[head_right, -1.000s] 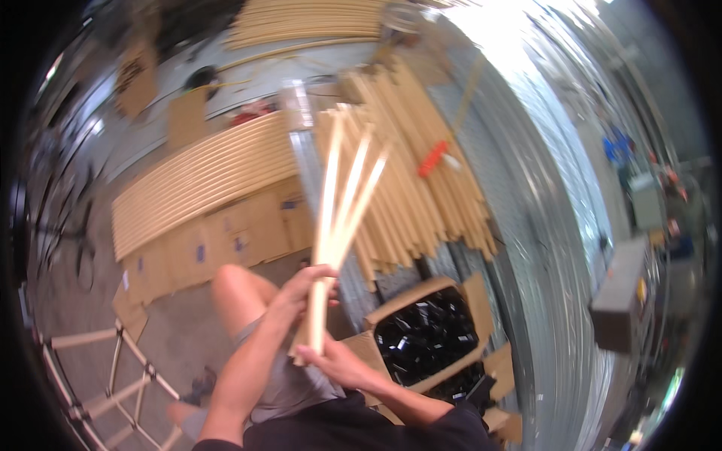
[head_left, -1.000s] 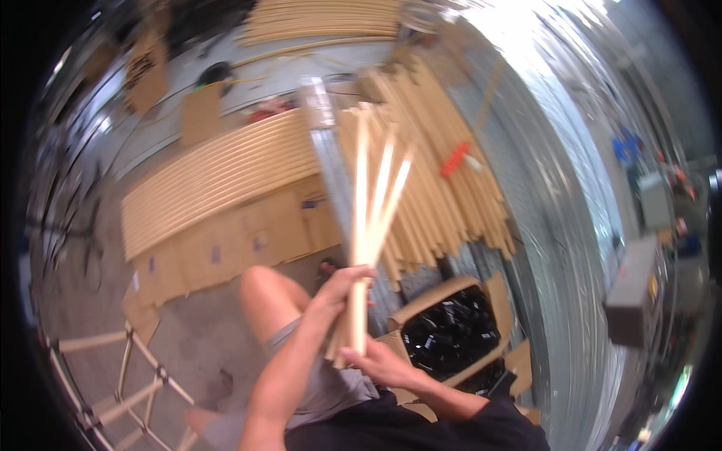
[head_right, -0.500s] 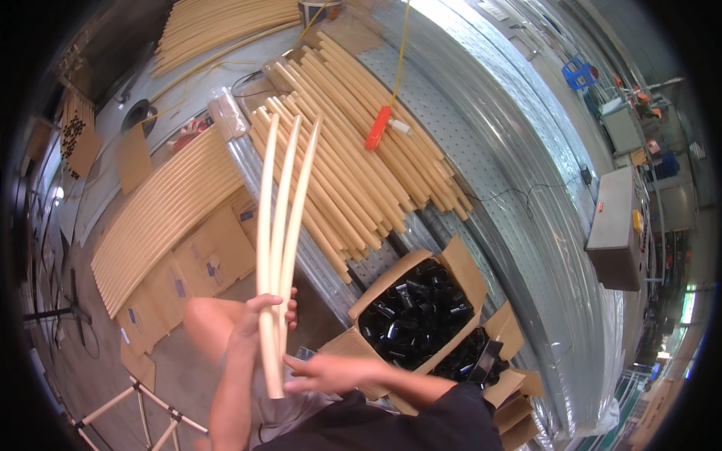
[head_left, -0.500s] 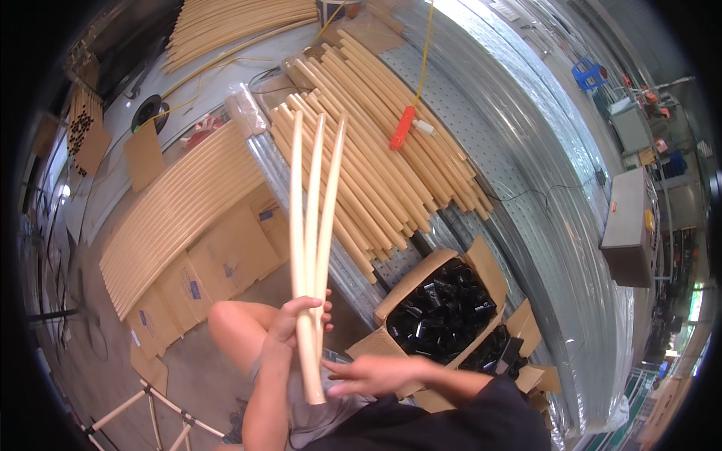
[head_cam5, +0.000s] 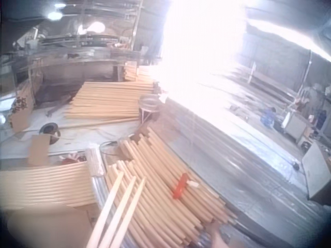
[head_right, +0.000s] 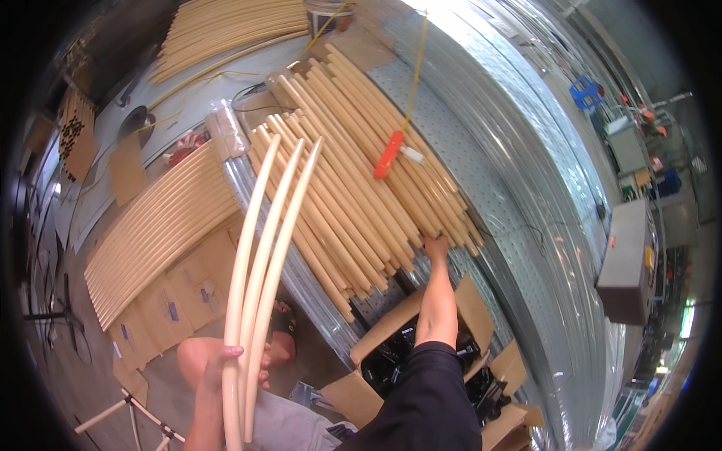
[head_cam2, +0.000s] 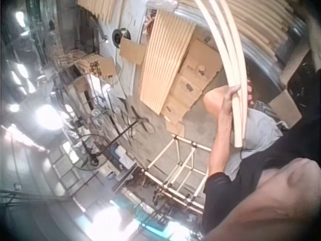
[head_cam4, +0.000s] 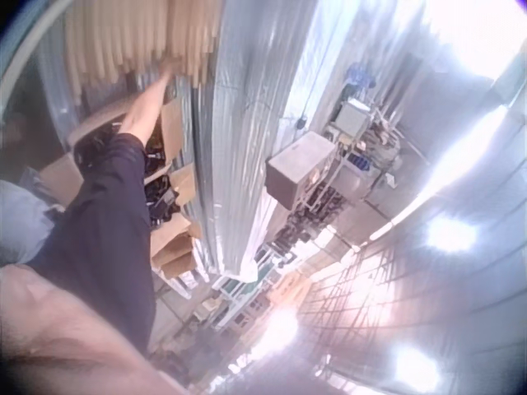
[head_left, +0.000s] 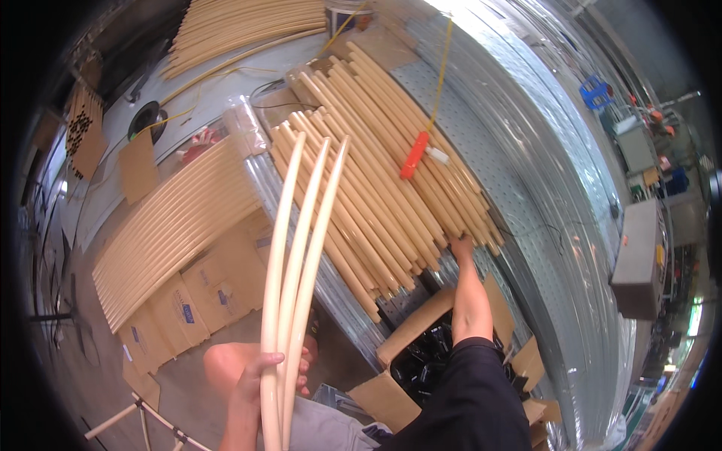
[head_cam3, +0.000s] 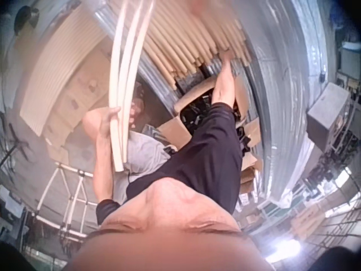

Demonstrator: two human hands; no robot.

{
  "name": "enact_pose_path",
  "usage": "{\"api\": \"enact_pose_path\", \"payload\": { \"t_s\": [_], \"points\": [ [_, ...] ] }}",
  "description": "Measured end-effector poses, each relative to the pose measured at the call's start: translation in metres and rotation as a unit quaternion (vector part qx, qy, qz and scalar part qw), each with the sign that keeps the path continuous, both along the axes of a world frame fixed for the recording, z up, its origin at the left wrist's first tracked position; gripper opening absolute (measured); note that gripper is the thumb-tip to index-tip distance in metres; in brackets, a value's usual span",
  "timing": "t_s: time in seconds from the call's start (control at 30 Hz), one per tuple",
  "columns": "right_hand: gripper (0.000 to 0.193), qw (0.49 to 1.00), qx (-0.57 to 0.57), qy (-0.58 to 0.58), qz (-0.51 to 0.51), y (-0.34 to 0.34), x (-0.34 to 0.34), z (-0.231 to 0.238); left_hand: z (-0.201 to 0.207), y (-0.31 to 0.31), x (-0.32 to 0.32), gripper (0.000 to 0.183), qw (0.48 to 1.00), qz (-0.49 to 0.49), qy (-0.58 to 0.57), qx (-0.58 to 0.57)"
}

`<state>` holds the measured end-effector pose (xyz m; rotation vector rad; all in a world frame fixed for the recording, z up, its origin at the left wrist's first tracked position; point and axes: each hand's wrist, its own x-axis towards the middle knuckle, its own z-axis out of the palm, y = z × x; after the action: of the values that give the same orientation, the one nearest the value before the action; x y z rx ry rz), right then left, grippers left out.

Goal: The person assembles a frame by using a drill to secure joints on a structure made of poles and connectors, then gathers more poles from a storage area and fits them into the frame.

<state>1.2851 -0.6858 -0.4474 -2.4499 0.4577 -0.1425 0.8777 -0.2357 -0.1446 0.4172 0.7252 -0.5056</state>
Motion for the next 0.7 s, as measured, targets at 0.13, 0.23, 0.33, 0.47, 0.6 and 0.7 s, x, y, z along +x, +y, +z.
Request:
{"api": "enact_pose_path", "payload": {
  "t_s": [0.13,0.23,0.33,0.47,0.6,0.7],
  "points": [
    [0.053,0.997,0.05,0.065,-0.002,0.066,0.001,0.013,0.01,0.003,-0.007,0.076,0.999,0.024,0.027,0.039],
    [0.05,0.986,-0.093,0.131,0.041,0.075,0.004,0.026,0.005,0.005,-0.009,0.073,0.999,0.027,0.026,0.023],
    [0.042,0.979,-0.19,0.075,0.015,0.074,0.0,0.02,0.007,0.005,-0.008,0.066,0.999,0.025,0.021,0.01],
    [0.045,0.976,-0.173,0.078,0.106,0.057,-0.004,0.022,0.015,0.001,-0.001,0.065,0.999,0.018,0.023,0.03],
    [0.041,0.971,0.038,0.137,0.194,0.029,-0.009,0.049,0.01,0.001,-0.004,0.072,0.998,0.019,0.03,0.047],
    [0.045,0.913,0.292,0.229,0.172,0.0,-0.011,0.08,0.008,0.002,-0.001,0.071,0.999,0.009,0.018,0.042]
  ]
}}
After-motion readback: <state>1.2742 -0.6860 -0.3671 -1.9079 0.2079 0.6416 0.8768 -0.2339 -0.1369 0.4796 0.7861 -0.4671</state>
